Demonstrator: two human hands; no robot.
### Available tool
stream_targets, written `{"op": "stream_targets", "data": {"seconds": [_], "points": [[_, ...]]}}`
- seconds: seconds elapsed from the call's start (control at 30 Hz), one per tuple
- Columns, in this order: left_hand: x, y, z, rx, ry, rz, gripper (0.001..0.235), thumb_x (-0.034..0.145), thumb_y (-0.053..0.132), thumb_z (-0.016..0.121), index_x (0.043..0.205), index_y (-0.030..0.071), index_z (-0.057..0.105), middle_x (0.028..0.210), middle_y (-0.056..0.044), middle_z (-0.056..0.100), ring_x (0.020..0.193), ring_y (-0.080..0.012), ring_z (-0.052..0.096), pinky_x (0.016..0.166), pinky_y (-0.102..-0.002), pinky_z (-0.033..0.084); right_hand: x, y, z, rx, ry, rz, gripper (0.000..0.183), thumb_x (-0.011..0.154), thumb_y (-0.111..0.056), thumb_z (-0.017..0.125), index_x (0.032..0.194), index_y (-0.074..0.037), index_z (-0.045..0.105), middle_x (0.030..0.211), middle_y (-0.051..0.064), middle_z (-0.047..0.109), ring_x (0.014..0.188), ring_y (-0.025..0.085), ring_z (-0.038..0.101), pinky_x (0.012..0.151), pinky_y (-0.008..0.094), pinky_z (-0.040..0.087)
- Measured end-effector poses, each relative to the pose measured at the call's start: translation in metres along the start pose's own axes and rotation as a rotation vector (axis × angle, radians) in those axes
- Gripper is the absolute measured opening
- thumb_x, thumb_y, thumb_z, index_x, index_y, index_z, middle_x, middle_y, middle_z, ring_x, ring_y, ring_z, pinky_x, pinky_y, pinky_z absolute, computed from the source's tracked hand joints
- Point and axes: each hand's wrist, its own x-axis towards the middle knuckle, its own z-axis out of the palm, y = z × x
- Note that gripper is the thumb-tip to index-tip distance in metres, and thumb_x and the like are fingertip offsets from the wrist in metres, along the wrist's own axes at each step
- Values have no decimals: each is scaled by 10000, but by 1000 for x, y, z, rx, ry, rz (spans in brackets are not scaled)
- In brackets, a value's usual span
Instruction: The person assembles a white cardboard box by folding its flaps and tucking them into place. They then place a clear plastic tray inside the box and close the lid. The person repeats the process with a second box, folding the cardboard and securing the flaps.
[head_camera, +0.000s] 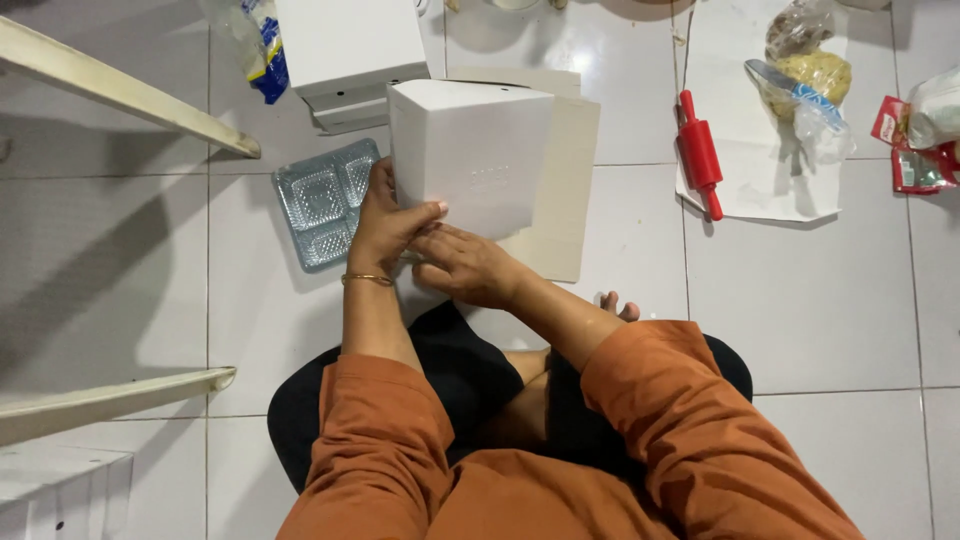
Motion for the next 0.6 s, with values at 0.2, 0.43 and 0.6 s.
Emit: {"op": "stream_targets", "data": {"seconds": [0.2,0.43,0.6], "points": [[-9,11,0,-214,-57,342,928,616,18,890,1377,108,364,1233,-89,496,1192,-261,471,1038,-465,421,12,15,-57,11,397,212,284,840,-366,771,762,-160,593,844,80,586,690,268,621,592,387,500],[-28,46,2,-337,-272,368,1003,519,60,935,1377,122,420,1258,-76,561,1241,-239,516,1083,-436,452,-7,80,-179,625,397,802,1115,759,-616,894,1604,-253,264,1657,96,232,1537,521,104,1156,776,-7],[-49,74,6,-129,-397,241,1093,670,-20,836,1570,86,226,1429,-71,445,1390,-211,412,1203,-314,325,-20,82,-182,1028,352,710,1244,739,-677,789,1689,-186,153,1518,157,561,1410,284,573,1196,465,517]]}}
